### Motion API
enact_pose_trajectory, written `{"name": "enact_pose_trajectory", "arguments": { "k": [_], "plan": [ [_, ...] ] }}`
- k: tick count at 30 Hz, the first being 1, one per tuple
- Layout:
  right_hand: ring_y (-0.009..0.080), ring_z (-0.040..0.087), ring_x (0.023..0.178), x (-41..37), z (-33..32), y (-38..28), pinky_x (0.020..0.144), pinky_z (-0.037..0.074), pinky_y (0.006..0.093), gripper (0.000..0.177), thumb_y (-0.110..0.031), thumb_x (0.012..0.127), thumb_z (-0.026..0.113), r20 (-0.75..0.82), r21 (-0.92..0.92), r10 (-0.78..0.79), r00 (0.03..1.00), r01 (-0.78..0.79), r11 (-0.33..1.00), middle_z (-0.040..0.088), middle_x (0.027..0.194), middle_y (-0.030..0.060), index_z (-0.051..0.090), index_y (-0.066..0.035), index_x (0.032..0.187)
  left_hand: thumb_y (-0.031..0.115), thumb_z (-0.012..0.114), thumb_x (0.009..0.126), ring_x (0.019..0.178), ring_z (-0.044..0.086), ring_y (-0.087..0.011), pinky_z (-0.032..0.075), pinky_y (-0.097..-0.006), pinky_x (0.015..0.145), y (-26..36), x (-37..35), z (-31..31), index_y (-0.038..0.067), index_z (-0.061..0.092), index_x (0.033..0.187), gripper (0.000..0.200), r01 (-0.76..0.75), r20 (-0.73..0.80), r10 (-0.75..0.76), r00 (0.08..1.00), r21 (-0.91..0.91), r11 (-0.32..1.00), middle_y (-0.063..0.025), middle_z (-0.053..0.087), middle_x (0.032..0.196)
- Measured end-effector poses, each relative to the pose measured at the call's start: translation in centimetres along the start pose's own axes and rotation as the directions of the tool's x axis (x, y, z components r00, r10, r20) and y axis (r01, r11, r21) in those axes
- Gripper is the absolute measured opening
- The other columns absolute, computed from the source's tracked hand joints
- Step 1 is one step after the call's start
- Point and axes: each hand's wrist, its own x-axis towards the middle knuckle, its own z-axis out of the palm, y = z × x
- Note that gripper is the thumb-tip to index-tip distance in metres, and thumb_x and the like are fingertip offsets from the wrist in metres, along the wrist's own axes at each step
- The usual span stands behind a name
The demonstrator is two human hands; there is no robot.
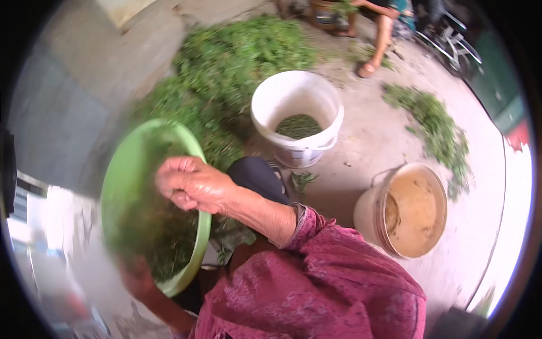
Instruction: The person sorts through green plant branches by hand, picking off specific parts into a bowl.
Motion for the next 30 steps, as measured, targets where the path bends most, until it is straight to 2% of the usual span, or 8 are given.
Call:
{"name": "enact_pose_trajectory", "arguments": {
  "k": [4, 7, 9, 11, 13, 16, 20, 30],
  "plan": [
    [0.0047, 0.048, 0.050, -1.6, -5.0, -6.3, 0.041, 0.036, 0.0197, 0.006, -0.012, 0.085, 0.056, -0.347, -0.551, -0.740, 0.577, 0.513, 0.658, 0.056, 0.063, -0.0007, 0.059, -0.008, 0.088, 0.019, 0.056, 0.087, 0.071, 0.055, -0.0168, 0.043, -0.0333, 0.060, -0.3, -2.0, 3.3, 0.005, 0.057, 0.098, 0.017, 0.023, -0.055, -0.022, 0.998, 0.022, 0.999, -0.0049, 0.058, 0.092],
    [0.0287, 0.063, 0.070, -1.6, -16.7, -11.5, 0.063, 0.050, 0.0345, 0.030, -0.027, 0.088, 0.050, -0.016, -0.990, -0.970, 0.243, -0.139, -0.019, 0.066, 0.084, 0.0139, 0.059, -0.005, 0.106, 0.019, 0.055, 0.088, 0.072, 0.055, -0.0168, 0.044, -0.0336, 0.060, -1.1, -1.6, 2.2, 0.006, 0.057, 0.098, 0.016, 0.136, 0.031, -0.135, 0.990, -0.038, 0.990, -0.0049, 0.058, 0.092],
    [0.0378, 0.060, 0.091, -2.6, -25.3, -13.2, 0.082, 0.047, 0.0396, 0.041, -0.035, 0.086, 0.050, -0.175, -0.878, -0.894, 0.413, -0.477, -0.048, 0.063, 0.096, 0.0220, 0.058, -0.004, 0.113, 0.018, 0.055, 0.088, 0.072, 0.055, -0.0164, 0.045, -0.0325, 0.058, -1.5, -2.0, 4.3, 0.005, 0.057, 0.098, 0.016, 0.099, -0.131, -0.100, 0.986, -0.016, 0.995, -0.0046, 0.058, 0.091],
    [0.0375, 0.055, 0.102, -4.2, -24.8, -13.2, 0.089, 0.042, 0.0401, 0.047, -0.040, 0.084, 0.052, -0.129, -0.794, -0.949, 0.288, -0.603, -0.075, 0.061, 0.100, 0.0231, 0.058, -0.004, 0.112, 0.016, 0.055, 0.088, 0.073, 0.055, -0.0153, 0.046, -0.0298, 0.055, -1.5, -2.2, 5.0, 0.005, 0.057, 0.097, 0.015, 0.107, -0.102, -0.102, 0.989, 0.043, 0.993, -0.0044, 0.057, 0.088],
    [0.0335, 0.058, 0.099, -4.8, -21.4, -13.4, 0.088, 0.043, 0.0378, 0.044, -0.036, 0.084, 0.054, -0.300, -0.814, -0.884, 0.360, -0.580, 0.040, 0.062, 0.100, 0.0203, 0.059, -0.002, 0.111, 0.012, 0.055, 0.088, 0.072, 0.055, -0.0139, 0.047, -0.0271, 0.053, -3.2, -2.4, 3.4, 0.003, 0.057, 0.094, 0.011, -0.185, -0.023, 0.219, 0.975, 0.460, 0.869, -0.0040, 0.057, 0.084],
    [0.0193, 0.061, 0.087, -2.8, -16.4, -11.1, 0.080, 0.047, 0.0310, 0.032, -0.025, 0.086, 0.056, -0.294, -0.935, -0.688, 0.664, -0.052, 0.350, 0.064, 0.095, 0.0122, 0.060, 0.000, 0.107, 0.006, 0.054, 0.087, 0.067, 0.057, -0.0129, 0.048, -0.0261, 0.053, -1.9, -2.7, 6.1, 0.001, 0.059, 0.090, 0.007, 0.077, -0.079, -0.068, 0.995, 0.108, 0.991, -0.0047, 0.060, 0.081],
    [0.0149, 0.062, 0.082, -0.6, -6.9, -5.7, 0.079, 0.050, 0.0278, 0.023, -0.017, 0.086, 0.059, -0.094, -0.657, -0.298, 0.950, 0.166, 0.735, 0.065, 0.093, 0.0096, 0.061, -0.001, 0.103, 0.008, 0.057, 0.086, 0.061, 0.057, -0.0121, 0.047, -0.0255, 0.052, -1.7, -2.9, 7.8, 0.001, 0.061, 0.085, 0.008, 0.081, 0.024, -0.083, 0.996, 0.061, 0.995, -0.0060, 0.062, 0.076],
    [0.0079, 0.053, 0.068, 1.9, 1.7, 6.3, 0.061, 0.044, 0.0248, 0.025, -0.025, 0.082, 0.065, 0.325, -0.826, 0.154, 0.933, 0.200, 0.527, 0.060, 0.072, 0.0033, 0.063, -0.001, 0.089, 0.006, 0.060, 0.084, 0.062, 0.050, -0.0049, 0.041, -0.0196, 0.056, -1.5, -4.8, 6.2, 0.000, 0.062, 0.083, 0.007, -0.018, 0.108, -0.029, 0.994, 0.413, 0.911, 0.0007, 0.059, 0.073]
  ]
}}
